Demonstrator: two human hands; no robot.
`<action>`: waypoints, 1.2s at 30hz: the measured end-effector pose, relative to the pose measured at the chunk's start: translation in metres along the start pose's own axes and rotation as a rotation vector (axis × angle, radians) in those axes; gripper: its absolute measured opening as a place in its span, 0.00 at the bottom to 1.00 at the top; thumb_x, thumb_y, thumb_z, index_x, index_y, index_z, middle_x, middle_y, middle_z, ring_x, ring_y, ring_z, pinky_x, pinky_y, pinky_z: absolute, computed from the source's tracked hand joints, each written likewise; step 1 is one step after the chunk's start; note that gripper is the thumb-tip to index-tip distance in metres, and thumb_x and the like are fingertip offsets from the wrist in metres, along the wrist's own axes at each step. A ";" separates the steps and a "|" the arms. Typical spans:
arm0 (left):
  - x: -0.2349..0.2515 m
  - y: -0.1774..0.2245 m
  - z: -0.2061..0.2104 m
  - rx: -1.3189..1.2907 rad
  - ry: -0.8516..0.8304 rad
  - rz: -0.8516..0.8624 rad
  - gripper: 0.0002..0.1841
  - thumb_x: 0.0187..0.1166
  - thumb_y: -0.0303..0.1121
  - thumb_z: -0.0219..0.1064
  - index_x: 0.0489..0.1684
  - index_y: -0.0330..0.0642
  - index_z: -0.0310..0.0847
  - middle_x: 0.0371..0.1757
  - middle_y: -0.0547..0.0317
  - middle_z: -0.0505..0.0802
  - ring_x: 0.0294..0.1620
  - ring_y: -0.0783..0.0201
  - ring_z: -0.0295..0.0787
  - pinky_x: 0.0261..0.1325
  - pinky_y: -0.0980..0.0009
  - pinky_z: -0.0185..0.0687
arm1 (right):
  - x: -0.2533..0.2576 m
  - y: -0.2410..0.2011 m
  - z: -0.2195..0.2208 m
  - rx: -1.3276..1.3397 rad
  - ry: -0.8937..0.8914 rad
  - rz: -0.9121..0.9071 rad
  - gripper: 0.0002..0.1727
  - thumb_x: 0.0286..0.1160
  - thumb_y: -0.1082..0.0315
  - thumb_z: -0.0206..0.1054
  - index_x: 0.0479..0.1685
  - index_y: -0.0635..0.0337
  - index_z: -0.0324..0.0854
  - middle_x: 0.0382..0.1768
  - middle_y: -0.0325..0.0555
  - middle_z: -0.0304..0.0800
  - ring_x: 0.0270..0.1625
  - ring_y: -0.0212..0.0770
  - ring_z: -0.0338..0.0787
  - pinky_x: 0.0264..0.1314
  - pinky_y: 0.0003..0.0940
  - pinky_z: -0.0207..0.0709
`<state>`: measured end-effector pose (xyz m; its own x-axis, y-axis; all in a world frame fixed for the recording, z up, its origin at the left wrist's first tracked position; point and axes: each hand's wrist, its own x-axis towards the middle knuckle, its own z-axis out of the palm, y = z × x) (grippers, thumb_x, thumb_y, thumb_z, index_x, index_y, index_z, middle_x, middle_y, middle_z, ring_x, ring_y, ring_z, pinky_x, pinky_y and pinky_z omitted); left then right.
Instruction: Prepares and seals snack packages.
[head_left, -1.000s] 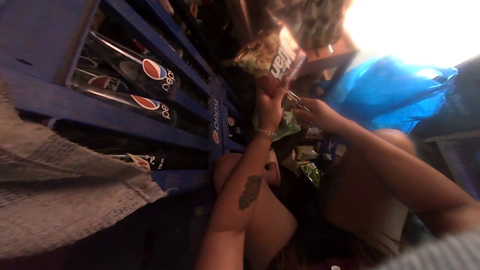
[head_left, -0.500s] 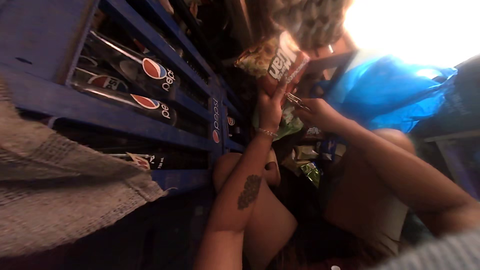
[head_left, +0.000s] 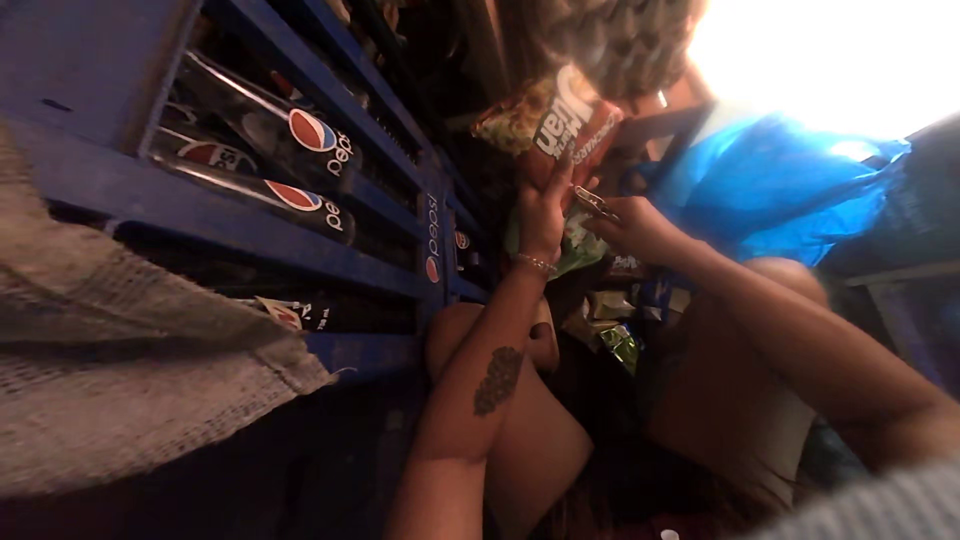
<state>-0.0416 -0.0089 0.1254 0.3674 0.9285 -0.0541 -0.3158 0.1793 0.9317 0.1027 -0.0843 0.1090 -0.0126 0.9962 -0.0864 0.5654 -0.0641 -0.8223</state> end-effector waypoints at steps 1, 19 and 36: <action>0.000 0.000 0.000 -0.009 -0.004 -0.007 0.22 0.89 0.35 0.61 0.76 0.33 0.65 0.60 0.44 0.90 0.57 0.53 0.93 0.63 0.57 0.91 | 0.000 0.000 0.000 -0.005 0.011 -0.008 0.13 0.87 0.59 0.63 0.42 0.60 0.85 0.24 0.39 0.81 0.23 0.31 0.79 0.29 0.33 0.75; 0.003 -0.001 -0.001 -0.099 -0.065 0.027 0.23 0.89 0.29 0.59 0.79 0.31 0.61 0.60 0.39 0.88 0.55 0.48 0.94 0.61 0.55 0.93 | 0.002 0.003 0.006 0.062 0.008 -0.038 0.14 0.87 0.59 0.63 0.45 0.61 0.85 0.24 0.38 0.82 0.23 0.29 0.79 0.29 0.31 0.76; 0.000 0.000 0.001 -0.089 -0.042 0.004 0.21 0.90 0.31 0.59 0.76 0.31 0.64 0.58 0.40 0.90 0.54 0.48 0.95 0.60 0.54 0.93 | 0.001 0.001 0.009 0.073 0.022 0.021 0.15 0.86 0.57 0.65 0.37 0.61 0.84 0.20 0.37 0.78 0.19 0.29 0.76 0.26 0.30 0.74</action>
<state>-0.0409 -0.0091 0.1252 0.4019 0.9151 -0.0336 -0.3929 0.2055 0.8963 0.0963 -0.0836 0.1030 0.0176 0.9956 -0.0924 0.5035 -0.0887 -0.8595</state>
